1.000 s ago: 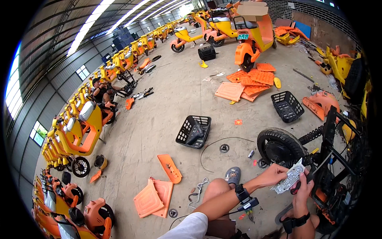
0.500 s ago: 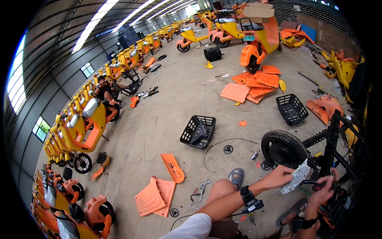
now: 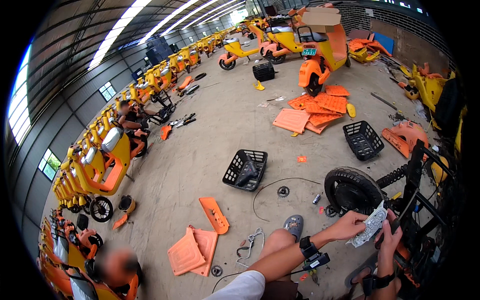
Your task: The person unscrews and removes the white plastic cover of a headlight component from an electric scooter frame using a screwdriver by hand.
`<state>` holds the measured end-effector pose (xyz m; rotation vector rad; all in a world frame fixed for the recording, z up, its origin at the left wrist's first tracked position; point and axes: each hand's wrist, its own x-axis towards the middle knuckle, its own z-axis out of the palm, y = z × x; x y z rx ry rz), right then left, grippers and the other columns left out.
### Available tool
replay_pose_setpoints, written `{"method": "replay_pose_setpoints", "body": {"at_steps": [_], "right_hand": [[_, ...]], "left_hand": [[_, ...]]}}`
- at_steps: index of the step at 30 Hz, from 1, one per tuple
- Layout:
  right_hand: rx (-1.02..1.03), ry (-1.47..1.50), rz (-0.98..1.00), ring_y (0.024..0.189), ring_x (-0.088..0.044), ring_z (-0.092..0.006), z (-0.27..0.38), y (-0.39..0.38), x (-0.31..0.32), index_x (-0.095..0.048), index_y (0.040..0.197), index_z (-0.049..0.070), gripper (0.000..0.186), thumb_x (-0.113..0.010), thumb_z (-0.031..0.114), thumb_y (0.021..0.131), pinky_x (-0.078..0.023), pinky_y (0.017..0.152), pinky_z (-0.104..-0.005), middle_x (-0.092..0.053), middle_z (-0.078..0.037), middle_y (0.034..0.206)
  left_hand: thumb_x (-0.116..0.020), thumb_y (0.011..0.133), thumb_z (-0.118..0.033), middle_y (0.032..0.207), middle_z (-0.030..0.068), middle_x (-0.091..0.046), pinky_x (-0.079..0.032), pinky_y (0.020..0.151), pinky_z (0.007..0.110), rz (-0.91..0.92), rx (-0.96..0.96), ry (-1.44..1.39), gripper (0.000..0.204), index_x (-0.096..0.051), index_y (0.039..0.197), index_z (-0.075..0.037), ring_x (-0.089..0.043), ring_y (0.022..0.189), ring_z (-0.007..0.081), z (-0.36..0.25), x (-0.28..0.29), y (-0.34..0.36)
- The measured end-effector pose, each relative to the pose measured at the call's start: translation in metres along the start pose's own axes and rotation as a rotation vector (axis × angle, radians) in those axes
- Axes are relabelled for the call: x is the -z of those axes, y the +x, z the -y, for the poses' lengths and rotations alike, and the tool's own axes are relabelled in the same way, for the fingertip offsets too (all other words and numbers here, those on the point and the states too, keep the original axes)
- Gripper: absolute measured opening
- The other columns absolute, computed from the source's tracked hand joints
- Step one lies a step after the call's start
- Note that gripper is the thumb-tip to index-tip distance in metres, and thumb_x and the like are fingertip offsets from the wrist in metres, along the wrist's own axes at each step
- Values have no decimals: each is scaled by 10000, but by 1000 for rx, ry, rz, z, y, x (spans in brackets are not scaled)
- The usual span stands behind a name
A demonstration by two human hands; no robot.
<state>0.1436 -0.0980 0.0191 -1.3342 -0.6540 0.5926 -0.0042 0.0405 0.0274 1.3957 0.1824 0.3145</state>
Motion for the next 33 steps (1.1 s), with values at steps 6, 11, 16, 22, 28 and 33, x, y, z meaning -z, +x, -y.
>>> {"method": "replay_pose_setpoints", "body": {"at_steps": [6, 11, 16, 22, 28, 33], "right_hand": [[-168, 110, 59, 449, -514, -73, 10, -5, -15, -611, 964, 2, 194, -620, 188, 911, -365, 407, -207, -612, -20, 667], [-123, 166, 26, 448, -513, -76, 9, -6, -19, -616, 970, -5, 190, -629, 174, 905, -370, 414, -207, -612, -24, 666], [-146, 227, 11, 441, -515, -82, 13, -9, -23, -614, 986, -7, 190, -643, 157, 894, -368, 398, -212, -610, -28, 655], [-187, 208, 1, 433, -523, -86, 14, -9, -23, -622, 974, -6, 187, -656, 154, 884, -354, 369, -214, -607, -24, 632], [-199, 90, 29, 453, -514, -55, 18, -6, -16, -673, 937, 41, 152, -692, 180, 878, -359, 391, -201, -589, 9, 593], [-180, 81, 22, 456, -504, -46, 28, -5, -8, -695, 1003, 30, 250, -729, 234, 863, -333, 397, -202, -591, 12, 581]], "left_hand": [[-481, 822, -8, 841, -21, -633, -412, 576, 209, 6, 42, -48, 411, -643, 1200, -3, -492, 682, 23, -8, -3, -5], [-486, 822, -4, 866, -19, -646, -421, 594, 204, 27, 36, -123, 406, -646, 1195, -1, -512, 700, 27, -15, -5, -8], [-492, 817, 5, 881, -12, -658, -423, 613, 189, 42, 12, -161, 405, -644, 1193, 8, -530, 722, 26, -9, -4, -7], [-499, 828, 12, 912, -26, -642, -423, 633, 190, -2, 95, -91, 430, -633, 1235, -24, -529, 751, 27, -6, 1, -9], [-468, 853, -5, 937, 2, -656, -489, 729, 251, -45, 101, 60, 371, -650, 1177, -14, -567, 817, 66, 2, 7, -7], [-490, 892, 39, 1003, 151, -690, -556, 765, 290, -320, 10, -49, 246, -587, 1119, 44, -671, 849, 172, -6, 2, -4]]}}
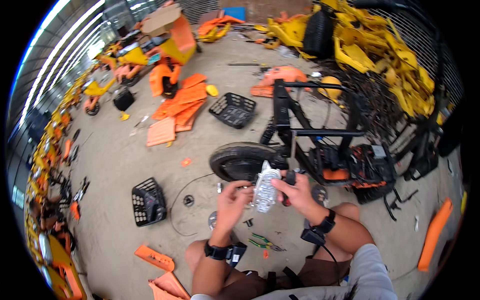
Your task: The person unscrews and removes the white plastic cover of a headlight component from an electric scooter frame using a screwdriver by hand.
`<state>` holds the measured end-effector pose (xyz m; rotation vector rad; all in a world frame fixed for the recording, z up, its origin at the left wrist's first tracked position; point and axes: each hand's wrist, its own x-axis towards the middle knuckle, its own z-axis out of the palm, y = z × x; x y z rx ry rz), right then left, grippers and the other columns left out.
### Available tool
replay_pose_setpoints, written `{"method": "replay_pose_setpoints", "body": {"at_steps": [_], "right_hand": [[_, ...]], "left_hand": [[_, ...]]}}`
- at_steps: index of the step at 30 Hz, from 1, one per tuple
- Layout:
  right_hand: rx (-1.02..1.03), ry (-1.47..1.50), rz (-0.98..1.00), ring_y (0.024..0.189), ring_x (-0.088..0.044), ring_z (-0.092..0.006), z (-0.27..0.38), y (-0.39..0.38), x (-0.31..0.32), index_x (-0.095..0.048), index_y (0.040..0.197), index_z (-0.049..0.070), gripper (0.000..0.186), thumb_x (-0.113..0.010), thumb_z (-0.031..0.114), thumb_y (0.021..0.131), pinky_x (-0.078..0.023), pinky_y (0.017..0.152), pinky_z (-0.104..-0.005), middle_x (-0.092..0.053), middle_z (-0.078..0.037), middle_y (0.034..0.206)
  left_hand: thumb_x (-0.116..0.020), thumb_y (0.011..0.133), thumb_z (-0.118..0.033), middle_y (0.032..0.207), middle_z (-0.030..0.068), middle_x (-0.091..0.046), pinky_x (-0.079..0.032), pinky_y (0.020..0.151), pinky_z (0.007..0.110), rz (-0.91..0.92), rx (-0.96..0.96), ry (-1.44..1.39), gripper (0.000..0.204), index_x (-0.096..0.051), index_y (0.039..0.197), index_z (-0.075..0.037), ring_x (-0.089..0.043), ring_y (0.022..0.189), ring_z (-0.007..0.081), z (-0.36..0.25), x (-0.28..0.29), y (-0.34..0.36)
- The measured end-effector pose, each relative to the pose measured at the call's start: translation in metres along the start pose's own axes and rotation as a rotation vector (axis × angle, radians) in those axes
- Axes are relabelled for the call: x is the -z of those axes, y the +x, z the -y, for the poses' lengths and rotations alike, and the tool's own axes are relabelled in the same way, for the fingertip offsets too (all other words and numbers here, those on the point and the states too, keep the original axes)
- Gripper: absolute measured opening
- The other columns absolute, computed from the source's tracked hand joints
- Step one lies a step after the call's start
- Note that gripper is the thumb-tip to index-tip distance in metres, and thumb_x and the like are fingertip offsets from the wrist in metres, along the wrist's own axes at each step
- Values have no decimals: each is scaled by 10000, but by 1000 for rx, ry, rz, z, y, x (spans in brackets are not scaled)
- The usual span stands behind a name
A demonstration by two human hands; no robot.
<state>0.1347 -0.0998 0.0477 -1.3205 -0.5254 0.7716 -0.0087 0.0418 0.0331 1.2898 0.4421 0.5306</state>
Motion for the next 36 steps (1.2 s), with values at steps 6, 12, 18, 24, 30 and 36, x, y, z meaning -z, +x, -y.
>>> {"method": "replay_pose_setpoints", "body": {"at_steps": [6, 12, 18, 24, 30, 36], "right_hand": [[12, 84, -41, 481, -523, -48, -12, 8, 1, -691, 968, 14, 236, -714, 228, 872, -361, 422, -201, -618, -1, 636], [-11, 153, -47, 486, -527, -59, -3, 3, 2, -662, 889, 6, 178, -664, 184, 891, -395, 459, -199, -649, -22, 712], [-56, 109, -4, 493, -526, -59, -10, 5, -1, -688, 951, 1, 214, -714, 196, 868, -385, 455, -213, -617, 2, 670], [-36, 127, -18, 482, -530, -65, -12, 10, -2, -673, 933, -1, 191, -711, 175, 868, -404, 447, -212, -620, -10, 666], [-1, 122, -8, 497, -537, -67, -8, 6, -4, -660, 893, 0, 162, -663, 162, 892, -412, 463, -210, -632, -21, 683], [-25, 117, -9, 493, -532, -63, -15, 12, 0, -678, 965, -11, 200, -703, 163, 870, -410, 455, -213, -634, -9, 706]], "left_hand": [[-501, 936, -2, 957, 197, -698, -584, 750, 331, -152, -54, 27, 159, -625, 959, 95, -694, 808, 224, -5, 8, 4], [-524, 972, -68, 943, 161, -703, -569, 757, 324, -67, -75, -9, 192, -639, 991, 84, -687, 820, 208, 4, 0, 6], [-399, 867, 16, 821, 185, -694, -557, 744, 345, -124, -136, 164, 243, -624, 815, 91, -682, 763, 235, 2, 10, 1], [-403, 948, -63, 855, 175, -702, -538, 727, 324, -157, -158, 125, 311, -654, 862, 99, -679, 747, 215, -8, 7, 3], [-565, 952, -71, 1020, 161, -700, -537, 723, 279, -155, -326, 227, 209, -671, 1043, 85, -679, 791, 173, -16, 6, -1], [-577, 939, -54, 1063, 150, -692, -549, 743, 284, -233, -347, 129, 220, -659, 1104, 67, -676, 824, 167, -13, 4, 1]]}}
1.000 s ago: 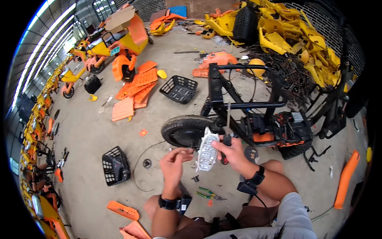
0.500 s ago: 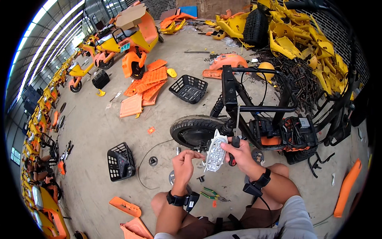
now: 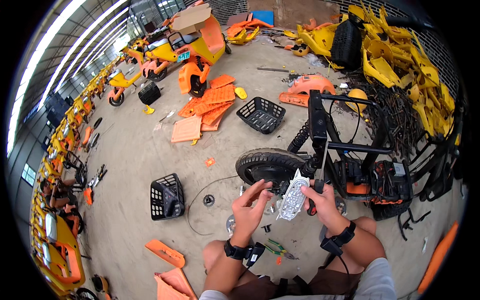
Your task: The person unscrews and removes the white plastic cover of a headlight component from an electric scooter frame using a screwdriver by hand.
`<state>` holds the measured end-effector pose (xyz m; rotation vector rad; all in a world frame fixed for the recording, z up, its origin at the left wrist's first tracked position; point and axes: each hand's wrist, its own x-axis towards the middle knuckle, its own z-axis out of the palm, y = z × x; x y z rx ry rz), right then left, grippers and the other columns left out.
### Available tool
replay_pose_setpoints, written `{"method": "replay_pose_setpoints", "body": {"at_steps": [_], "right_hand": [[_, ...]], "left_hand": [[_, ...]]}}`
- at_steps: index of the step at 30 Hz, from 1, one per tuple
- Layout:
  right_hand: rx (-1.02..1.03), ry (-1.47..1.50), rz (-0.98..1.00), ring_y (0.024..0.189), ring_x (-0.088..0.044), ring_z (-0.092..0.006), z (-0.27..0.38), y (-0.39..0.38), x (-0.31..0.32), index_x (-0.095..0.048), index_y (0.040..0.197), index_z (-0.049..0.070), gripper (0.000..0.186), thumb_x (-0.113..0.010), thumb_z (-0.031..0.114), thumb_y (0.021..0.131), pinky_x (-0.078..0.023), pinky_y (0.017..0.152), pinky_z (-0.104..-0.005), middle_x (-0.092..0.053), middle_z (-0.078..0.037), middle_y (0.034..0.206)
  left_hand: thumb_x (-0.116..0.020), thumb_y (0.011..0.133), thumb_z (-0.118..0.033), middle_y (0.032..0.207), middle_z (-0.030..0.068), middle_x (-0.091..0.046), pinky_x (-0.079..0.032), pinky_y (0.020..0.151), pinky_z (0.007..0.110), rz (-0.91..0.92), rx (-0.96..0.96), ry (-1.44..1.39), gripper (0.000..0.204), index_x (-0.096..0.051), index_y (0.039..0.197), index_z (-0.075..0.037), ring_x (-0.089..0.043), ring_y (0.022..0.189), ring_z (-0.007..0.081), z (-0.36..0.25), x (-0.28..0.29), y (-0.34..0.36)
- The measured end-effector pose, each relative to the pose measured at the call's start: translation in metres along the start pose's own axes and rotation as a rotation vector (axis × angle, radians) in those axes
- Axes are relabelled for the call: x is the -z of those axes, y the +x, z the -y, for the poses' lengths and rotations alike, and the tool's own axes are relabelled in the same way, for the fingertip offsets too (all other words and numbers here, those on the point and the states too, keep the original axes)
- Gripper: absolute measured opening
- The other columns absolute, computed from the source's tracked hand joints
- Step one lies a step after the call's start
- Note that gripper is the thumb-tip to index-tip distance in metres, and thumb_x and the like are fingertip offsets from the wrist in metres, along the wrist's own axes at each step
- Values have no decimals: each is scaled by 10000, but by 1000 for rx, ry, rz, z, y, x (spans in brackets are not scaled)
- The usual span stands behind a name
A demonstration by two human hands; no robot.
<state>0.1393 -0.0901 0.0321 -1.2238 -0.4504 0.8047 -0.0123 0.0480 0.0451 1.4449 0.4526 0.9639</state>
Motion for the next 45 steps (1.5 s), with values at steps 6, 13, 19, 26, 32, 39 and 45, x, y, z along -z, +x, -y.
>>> {"method": "replay_pose_setpoints", "body": {"at_steps": [6, 13, 19, 26, 32, 39, 45], "right_hand": [[-96, -35, -111, 419, -505, -83, 2, -12, -12, -592, 891, 71, 170, -707, 189, 849, -331, 352, -213, -561, -3, 582], [25, 47, -24, 426, -499, -89, -11, -12, -19, -591, 921, 20, 149, -625, 164, 914, -391, 407, -214, -570, -15, 605], [-21, 29, -100, 415, -496, -97, -2, -14, -5, -559, 944, 75, 154, -670, 162, 881, -377, 358, -239, -554, 1, 607], [-96, -22, 64, 474, -507, -49, -2, -2, -6, -675, 1007, 29, 228, -701, 221, 886, -342, 412, -205, -593, 8, 611], [-48, 54, 51, 521, -541, -51, 3, -9, 1, -668, 996, -6, 216, -690, 183, 893, -417, 464, -207, -657, -20, 746], [-8, 0, 60, 529, -551, -54, 1, -10, -4, -665, 1020, -17, 224, -682, 170, 899, -432, 477, -209, -663, -28, 760], [36, -58, 44, 507, -532, -36, -5, -10, -4, -674, 1048, -22, 276, -710, 195, 883, -381, 438, -201, -637, -2, 674]], "left_hand": [[-564, 967, -127, 992, 82, -717, -545, 768, 276, 76, 114, 58, 210, -674, 1068, 21, -669, 857, 126, 19, 10, -2], [-608, 952, -262, 873, 26, -666, -483, 696, 271, 334, 118, 82, 296, -669, 1083, -4, -570, 792, 87, 25, 1, -12], [-656, 921, -240, 692, -30, -578, -432, 574, 236, 425, 203, 151, 239, -698, 997, -18, -468, 665, 34, 42, -10, -4], [-611, 944, -106, 1030, 74, -684, -522, 818, 267, 458, 425, -66, 306, -618, 1222, 22, -621, 904, 112, 14, 3, -3], [-607, 902, -33, 988, 55, -676, -509, 752, 268, 464, 480, -38, 314, -630, 1208, 34, -602, 841, 103, 8, -6, -3], [-587, 866, -16, 916, 44, -667, -484, 658, 238, 354, 529, -83, 305, -651, 1154, 60, -581, 754, 86, 19, -6, -7], [-605, 870, -43, 889, 51, -683, -497, 650, 227, 293, 559, -96, 261, -674, 1101, 56, -600, 733, 77, 20, -8, -8]]}}
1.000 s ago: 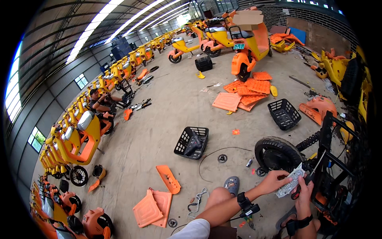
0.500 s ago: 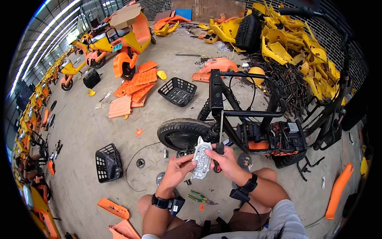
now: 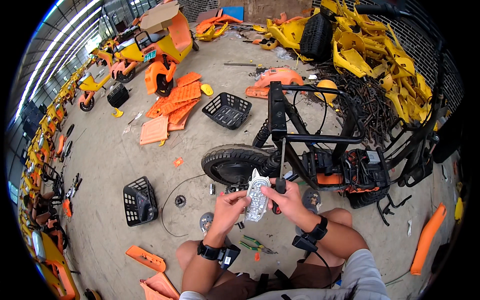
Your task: The person unscrews and removes the white plastic cover of a headlight component from an electric scooter frame using a screwdriver by hand.
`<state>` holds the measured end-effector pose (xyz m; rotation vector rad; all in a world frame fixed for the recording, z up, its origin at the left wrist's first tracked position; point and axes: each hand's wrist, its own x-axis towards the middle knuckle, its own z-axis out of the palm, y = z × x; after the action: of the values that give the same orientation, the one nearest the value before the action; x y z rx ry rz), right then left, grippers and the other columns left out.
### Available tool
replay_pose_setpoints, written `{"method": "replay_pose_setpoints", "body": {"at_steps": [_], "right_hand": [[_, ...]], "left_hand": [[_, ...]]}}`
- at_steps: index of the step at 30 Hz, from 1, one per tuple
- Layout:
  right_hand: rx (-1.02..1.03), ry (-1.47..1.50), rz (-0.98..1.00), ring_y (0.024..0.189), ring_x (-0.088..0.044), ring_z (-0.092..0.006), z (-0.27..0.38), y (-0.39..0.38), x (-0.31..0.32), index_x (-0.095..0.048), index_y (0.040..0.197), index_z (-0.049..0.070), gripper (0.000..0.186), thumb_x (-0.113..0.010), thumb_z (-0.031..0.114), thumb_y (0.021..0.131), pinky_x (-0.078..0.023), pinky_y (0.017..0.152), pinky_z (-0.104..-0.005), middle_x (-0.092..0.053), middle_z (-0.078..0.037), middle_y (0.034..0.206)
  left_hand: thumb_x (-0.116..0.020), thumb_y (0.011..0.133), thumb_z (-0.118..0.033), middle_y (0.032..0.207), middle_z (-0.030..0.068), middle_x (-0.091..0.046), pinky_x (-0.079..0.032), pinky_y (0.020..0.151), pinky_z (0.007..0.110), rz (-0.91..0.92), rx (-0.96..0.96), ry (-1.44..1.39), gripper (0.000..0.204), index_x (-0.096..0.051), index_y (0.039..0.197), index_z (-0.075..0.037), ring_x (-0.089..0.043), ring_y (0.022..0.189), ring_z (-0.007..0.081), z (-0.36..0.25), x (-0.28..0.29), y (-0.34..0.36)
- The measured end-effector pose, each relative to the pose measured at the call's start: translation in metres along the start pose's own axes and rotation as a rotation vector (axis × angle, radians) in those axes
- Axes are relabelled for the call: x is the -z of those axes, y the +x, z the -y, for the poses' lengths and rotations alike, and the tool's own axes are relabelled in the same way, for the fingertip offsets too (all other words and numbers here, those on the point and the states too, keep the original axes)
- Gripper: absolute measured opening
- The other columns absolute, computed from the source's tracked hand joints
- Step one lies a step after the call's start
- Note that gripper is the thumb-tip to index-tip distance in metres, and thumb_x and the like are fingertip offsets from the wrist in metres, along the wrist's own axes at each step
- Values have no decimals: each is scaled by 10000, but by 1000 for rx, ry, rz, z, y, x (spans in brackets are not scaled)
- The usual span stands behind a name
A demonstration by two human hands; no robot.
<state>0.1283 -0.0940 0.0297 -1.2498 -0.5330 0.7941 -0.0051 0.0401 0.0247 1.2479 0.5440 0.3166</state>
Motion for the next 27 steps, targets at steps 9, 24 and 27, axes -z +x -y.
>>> {"method": "replay_pose_setpoints", "body": {"at_steps": [9, 24, 27], "right_hand": [[35, -50, 9, 501, -526, -27, 1, -3, -2, -682, 1058, -5, 272, -711, 202, 884, -351, 414, -197, -630, 11, 664], [64, -69, -16, 515, -522, -22, 5, -6, -5, -692, 1040, -7, 249, -709, 187, 884, -364, 435, -194, -625, 17, 659], [75, -77, -22, 514, -524, -24, 4, -6, -6, -692, 1042, -7, 253, -711, 189, 882, -366, 435, -195, -625, 18, 659]], "left_hand": [[-598, 847, -22, 887, 66, -689, -515, 659, 234, 19, 4, -14, 268, -675, 1089, 62, -619, 733, 83, 2, 4, 2], [-632, 848, -32, 845, 56, -686, -502, 613, 222, -10, 28, -45, 241, -683, 1066, 57, -612, 695, 76, 5, 2, 3], [-625, 840, -24, 844, 52, -684, -491, 603, 213, -3, 35, -57, 245, -684, 1065, 54, -603, 687, 70, 6, 3, 4]]}}
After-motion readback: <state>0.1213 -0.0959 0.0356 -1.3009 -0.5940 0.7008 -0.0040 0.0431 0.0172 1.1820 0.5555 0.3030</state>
